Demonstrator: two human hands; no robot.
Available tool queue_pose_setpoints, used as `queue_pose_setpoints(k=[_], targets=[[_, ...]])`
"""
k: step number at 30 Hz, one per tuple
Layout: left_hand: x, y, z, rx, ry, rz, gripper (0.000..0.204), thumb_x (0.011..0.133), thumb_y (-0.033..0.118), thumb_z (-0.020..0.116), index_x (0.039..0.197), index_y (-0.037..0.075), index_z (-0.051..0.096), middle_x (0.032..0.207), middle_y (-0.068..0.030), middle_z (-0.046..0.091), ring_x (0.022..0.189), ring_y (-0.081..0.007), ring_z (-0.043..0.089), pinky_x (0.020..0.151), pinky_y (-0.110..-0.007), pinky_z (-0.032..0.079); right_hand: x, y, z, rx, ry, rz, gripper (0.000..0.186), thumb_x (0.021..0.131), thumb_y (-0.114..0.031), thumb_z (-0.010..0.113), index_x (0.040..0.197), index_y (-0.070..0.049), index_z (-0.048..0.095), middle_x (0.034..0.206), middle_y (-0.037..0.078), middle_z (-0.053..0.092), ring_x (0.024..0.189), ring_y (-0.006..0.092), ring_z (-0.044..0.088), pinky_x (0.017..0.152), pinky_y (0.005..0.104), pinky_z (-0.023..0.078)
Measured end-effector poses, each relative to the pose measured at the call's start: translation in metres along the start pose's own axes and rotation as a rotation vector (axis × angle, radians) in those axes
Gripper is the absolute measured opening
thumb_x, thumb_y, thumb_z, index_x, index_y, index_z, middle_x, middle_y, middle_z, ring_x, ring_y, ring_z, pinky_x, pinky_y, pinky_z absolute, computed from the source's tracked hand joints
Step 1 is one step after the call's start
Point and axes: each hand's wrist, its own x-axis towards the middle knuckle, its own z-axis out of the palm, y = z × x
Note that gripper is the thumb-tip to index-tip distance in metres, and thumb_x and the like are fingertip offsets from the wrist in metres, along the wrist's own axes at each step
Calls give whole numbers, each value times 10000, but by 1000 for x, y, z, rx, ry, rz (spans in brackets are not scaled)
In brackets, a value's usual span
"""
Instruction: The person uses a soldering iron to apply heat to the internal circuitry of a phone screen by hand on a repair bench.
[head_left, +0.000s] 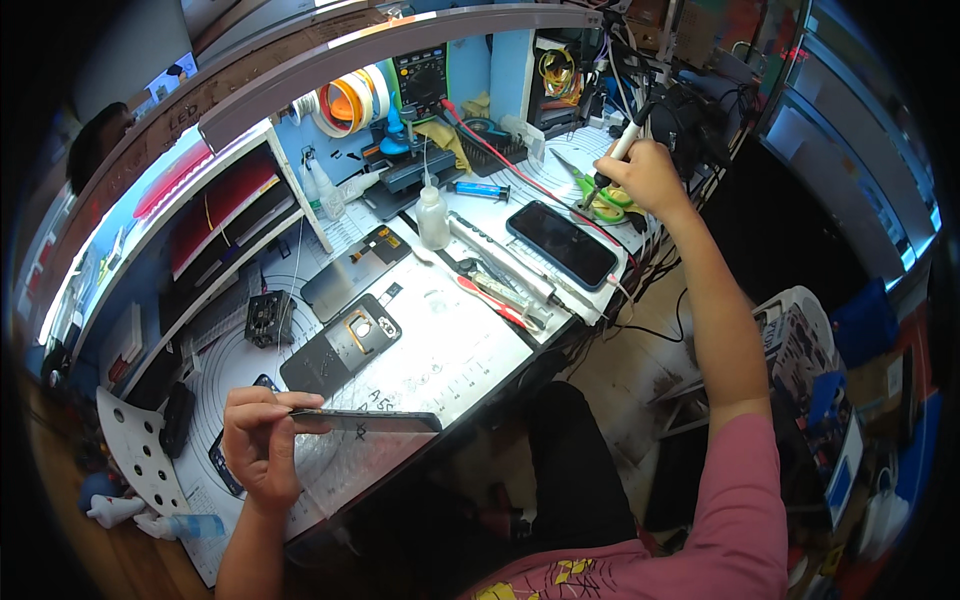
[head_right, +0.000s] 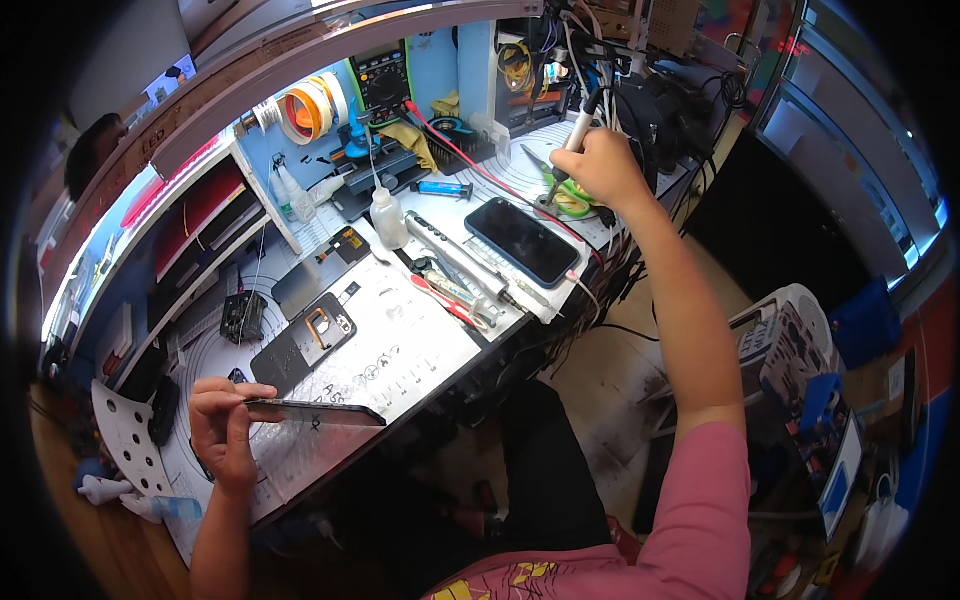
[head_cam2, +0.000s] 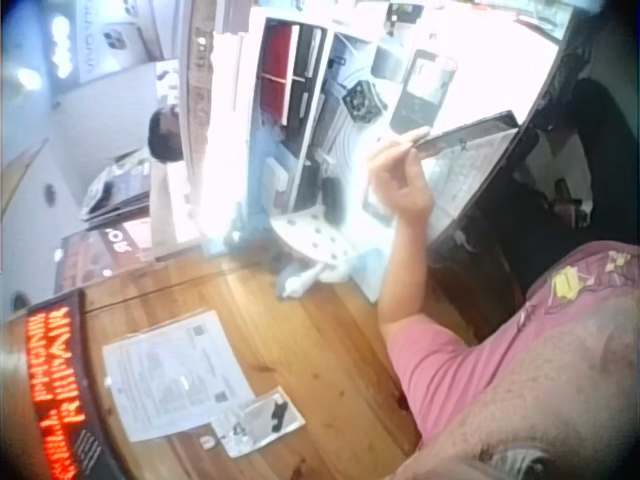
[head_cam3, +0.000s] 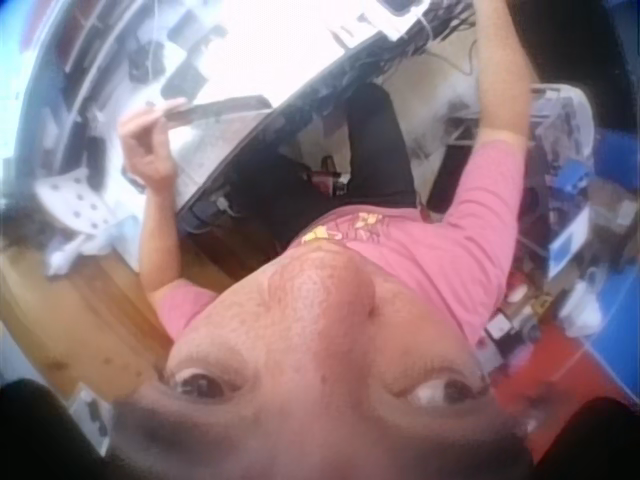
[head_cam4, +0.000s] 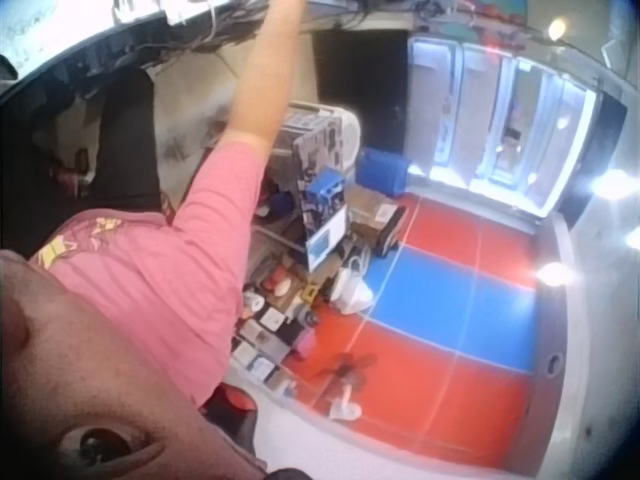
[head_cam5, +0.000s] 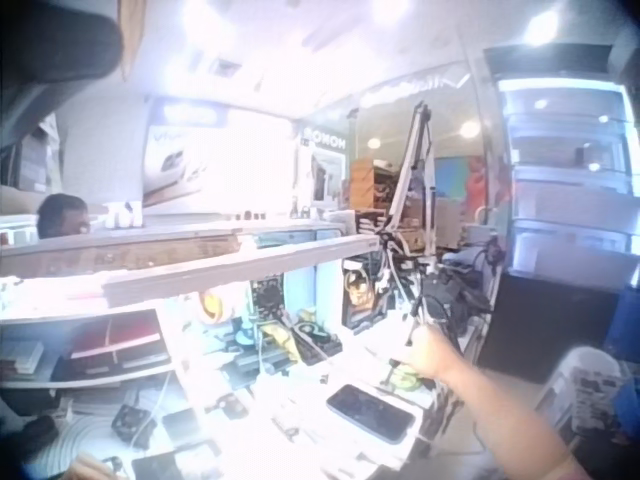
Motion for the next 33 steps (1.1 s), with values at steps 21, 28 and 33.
queue_pose_setpoints(k=[21, 28, 33], targets=[[-2, 1, 0, -11, -2, -12, 118, 976, -95, 464, 1087, -55, 470, 1036, -138, 437, 980, -323, 693, 703, -348, 675, -2, -3, 0, -21, -8, 27, 394, 744, -299, 744, 807, 88, 712, 712, 242, 686, 684, 320, 704, 708, 389, 544], [-1, 1, -1, -1, -9, 3, 123, 974, -100, 456, 1088, -55, 471, 1036, -138, 438, 980, -326, 696, 704, -345, 674, -5, -8, -1, -31, -6, 33, 369, 752, -276, 743, 826, 84, 711, 710, 223, 689, 664, 287, 700, 686, 380, 540], [-1, 0, 0, 5, -7, 1, 123, 976, -96, 462, 1090, -51, 474, 1038, -137, 441, 970, -324, 701, 707, -344, 672, -12, 4, 2, 54, 39, 6, 345, 756, -269, 744, 848, 63, 718, 708, 189, 695, 667, 249, 698, 683, 352, 532]])
